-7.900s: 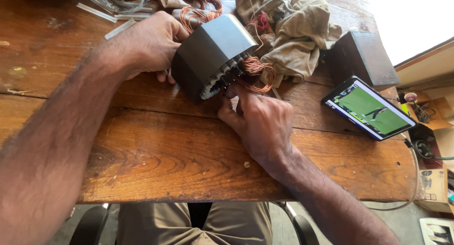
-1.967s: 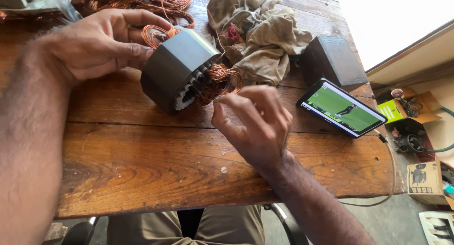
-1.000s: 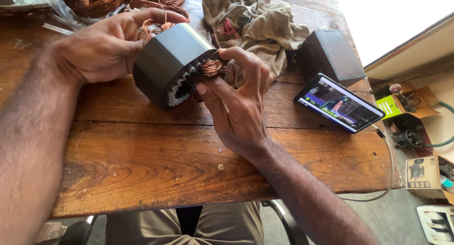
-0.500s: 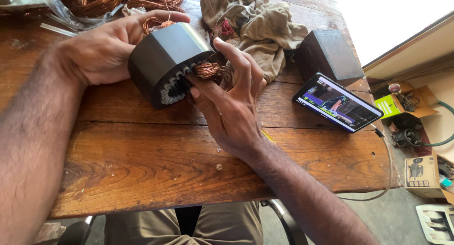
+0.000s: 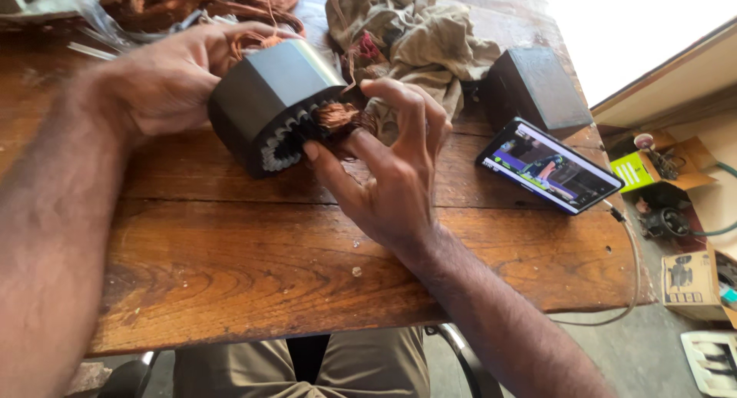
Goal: The person winds copper wire by hand into the slots of a cylindrical stator core. The left hand holds the stator while the right hand guides and pushes the wire into place. A tablet playing a video is visible on the table but not used in the task.
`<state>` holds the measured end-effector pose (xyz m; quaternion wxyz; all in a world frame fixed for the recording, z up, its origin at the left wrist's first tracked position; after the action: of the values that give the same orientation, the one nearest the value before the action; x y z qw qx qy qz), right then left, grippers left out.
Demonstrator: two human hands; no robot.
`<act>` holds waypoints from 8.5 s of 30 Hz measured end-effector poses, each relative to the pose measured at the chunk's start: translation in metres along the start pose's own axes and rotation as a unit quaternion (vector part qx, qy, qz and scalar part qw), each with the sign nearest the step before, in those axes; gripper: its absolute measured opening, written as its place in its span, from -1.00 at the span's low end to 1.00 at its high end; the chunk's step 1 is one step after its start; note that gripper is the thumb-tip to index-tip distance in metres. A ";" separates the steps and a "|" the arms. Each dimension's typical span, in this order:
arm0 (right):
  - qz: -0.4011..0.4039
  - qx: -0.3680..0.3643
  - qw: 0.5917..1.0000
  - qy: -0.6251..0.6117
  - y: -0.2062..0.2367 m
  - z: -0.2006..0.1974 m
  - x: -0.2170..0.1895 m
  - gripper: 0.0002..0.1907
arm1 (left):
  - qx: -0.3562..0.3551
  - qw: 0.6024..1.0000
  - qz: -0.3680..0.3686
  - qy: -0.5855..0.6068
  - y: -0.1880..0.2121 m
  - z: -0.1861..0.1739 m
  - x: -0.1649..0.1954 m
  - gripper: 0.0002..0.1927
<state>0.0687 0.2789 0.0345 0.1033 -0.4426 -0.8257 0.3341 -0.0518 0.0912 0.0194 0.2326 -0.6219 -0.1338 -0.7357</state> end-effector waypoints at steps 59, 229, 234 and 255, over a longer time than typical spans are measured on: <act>0.024 -0.023 0.994 -0.105 -0.001 -0.003 0.000 -0.80 | 0.067 0.995 -0.037 -0.064 0.003 -0.012 -0.007 -0.03; 0.006 -0.068 0.997 -0.024 0.004 0.004 0.001 -0.71 | -0.057 0.998 0.037 -0.004 -0.003 0.003 0.002 -0.06; -0.032 -0.063 0.997 -0.012 0.005 0.007 -0.003 -0.72 | 0.003 0.999 -0.011 -0.032 -0.005 -0.006 -0.003 -0.02; 0.042 -0.049 0.994 -0.085 0.002 0.003 0.007 -0.79 | 0.156 0.965 0.007 -0.209 0.002 -0.005 0.020 -0.48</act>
<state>0.0642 0.2837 0.0303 -0.0034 -0.4515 -0.8274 0.3339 -0.0581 0.0836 0.0382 0.2992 -0.7188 -0.2884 -0.5574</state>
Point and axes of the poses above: each hand's wrist, its own y-axis away from the middle knuckle, its own z-axis out of the palm, x = y × z, the point moved 6 cm from there along -y, towards the middle knuckle, and after that the axes turned 8 degrees about -x, right-handed, at the moved point
